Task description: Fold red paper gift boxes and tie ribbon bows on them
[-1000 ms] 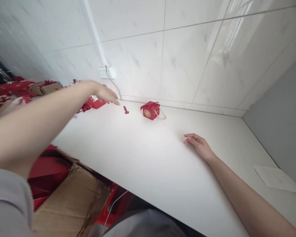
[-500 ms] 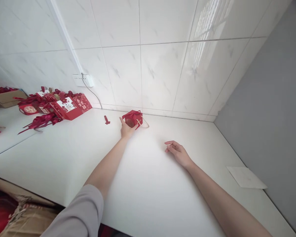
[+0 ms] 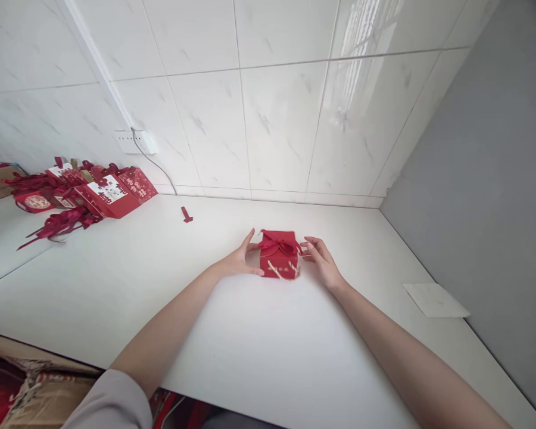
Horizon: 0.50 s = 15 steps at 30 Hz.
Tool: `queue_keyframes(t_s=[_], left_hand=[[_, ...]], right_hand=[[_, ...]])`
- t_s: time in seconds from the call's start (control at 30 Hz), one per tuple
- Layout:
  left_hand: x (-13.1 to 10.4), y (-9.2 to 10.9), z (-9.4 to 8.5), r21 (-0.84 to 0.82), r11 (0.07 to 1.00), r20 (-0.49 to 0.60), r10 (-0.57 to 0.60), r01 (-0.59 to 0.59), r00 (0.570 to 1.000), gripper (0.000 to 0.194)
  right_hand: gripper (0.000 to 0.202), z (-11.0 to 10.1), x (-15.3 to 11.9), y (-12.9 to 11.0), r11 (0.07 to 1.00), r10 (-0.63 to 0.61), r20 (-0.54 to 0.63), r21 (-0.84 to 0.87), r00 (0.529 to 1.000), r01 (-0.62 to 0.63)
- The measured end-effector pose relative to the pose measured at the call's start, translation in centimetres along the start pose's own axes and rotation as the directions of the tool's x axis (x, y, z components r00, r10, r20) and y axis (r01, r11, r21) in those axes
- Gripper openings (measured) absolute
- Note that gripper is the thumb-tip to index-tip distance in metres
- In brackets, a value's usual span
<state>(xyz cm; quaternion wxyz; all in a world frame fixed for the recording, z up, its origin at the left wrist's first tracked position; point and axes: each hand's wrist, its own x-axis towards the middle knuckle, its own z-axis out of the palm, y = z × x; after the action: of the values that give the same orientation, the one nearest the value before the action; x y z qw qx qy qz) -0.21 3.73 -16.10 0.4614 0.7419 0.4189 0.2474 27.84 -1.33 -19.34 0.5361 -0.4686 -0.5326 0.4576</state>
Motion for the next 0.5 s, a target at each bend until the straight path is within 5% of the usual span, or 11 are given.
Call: queue_keyframes(t_s=[0.1,0.3,0.4,0.5], left_hand=[[-1.8,0.7,-0.3,-0.079,0.997,0.174,0.026,-0.013,0.984,0.115],[-2.0,1.7,0.3,-0.128,0.992,-0.056,-0.01,0.003,0.998,0.066],[-2.5,2.8,1.0,-0.166,0.982,0.096,0.108,-0.091,0.989,0.078],[-3.5,3.6,2.3,-0.135,0.974,0.268,0.212,-0.181,0.94,0.123]], right_hand=[[0.045,0.0,-0.7,-0.7,0.999,-0.032,0.077,0.032,0.997,0.03],[0.044,0.4,-1.7,-1.6,0.998,-0.062,0.187,-0.002,0.98,0.064],[0.043,0.4,-1.7,-1.6,0.998,-0.056,0.178,-0.016,0.982,0.06],[0.042,0.4,-1.6,-1.7,0.999,-0.049,0.207,0.016,0.977,0.047]])
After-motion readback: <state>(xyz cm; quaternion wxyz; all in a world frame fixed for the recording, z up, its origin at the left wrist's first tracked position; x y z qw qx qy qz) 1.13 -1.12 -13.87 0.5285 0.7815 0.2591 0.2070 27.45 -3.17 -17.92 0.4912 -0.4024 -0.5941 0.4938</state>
